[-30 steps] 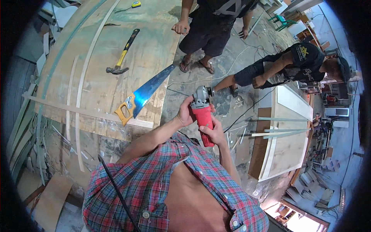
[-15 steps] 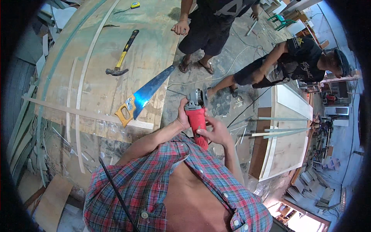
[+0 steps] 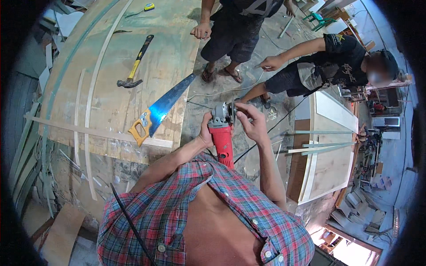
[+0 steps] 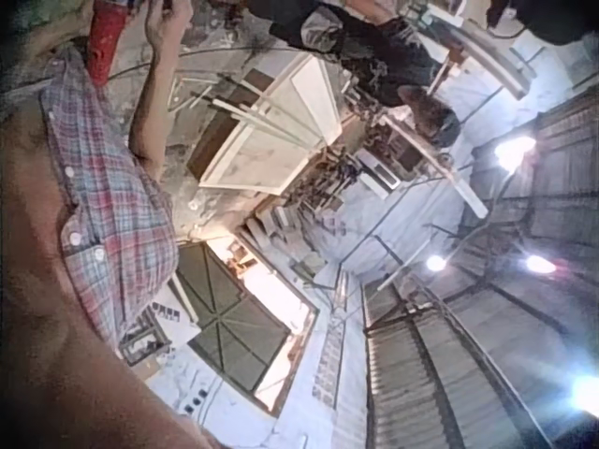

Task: The person assembles a red angle grinder by attaching a grinding disc and tightening the nut. They then pick up a hand saw and use it to cut a small wooden strip on a workbench. The task involves tool preparation and manual cutting in a workshop environment.

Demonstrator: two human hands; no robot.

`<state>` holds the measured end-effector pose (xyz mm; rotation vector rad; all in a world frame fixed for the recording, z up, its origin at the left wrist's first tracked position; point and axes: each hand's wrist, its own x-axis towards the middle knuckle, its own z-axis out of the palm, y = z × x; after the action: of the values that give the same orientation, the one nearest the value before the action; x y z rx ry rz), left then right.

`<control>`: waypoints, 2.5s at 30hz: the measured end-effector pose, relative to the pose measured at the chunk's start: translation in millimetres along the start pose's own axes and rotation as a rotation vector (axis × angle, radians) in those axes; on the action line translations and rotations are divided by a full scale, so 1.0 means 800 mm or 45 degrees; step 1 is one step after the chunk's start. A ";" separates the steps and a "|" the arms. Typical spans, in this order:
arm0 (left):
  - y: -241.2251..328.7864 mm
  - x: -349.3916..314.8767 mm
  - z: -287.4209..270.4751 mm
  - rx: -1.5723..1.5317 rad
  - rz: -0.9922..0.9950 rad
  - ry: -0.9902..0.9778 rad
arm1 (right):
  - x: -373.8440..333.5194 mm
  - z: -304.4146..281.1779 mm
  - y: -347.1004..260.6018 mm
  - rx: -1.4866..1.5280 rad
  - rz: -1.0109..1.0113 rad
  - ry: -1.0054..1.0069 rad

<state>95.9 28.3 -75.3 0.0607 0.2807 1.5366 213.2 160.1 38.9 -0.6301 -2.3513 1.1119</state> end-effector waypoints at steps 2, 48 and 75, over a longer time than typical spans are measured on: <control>0.003 -0.002 0.002 0.018 -0.008 0.008 | 0.003 0.001 0.000 -0.058 -0.087 0.027; 0.001 -0.003 0.002 0.005 -0.022 0.026 | 0.009 0.004 0.010 0.143 0.392 -0.074; 0.010 -0.003 0.004 0.010 0.032 0.066 | 0.032 -0.010 -0.005 0.091 0.289 -0.363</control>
<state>88.9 26.9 -70.2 0.0308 0.3279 1.5635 197.1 177.2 51.8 -0.7715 -2.5084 1.4649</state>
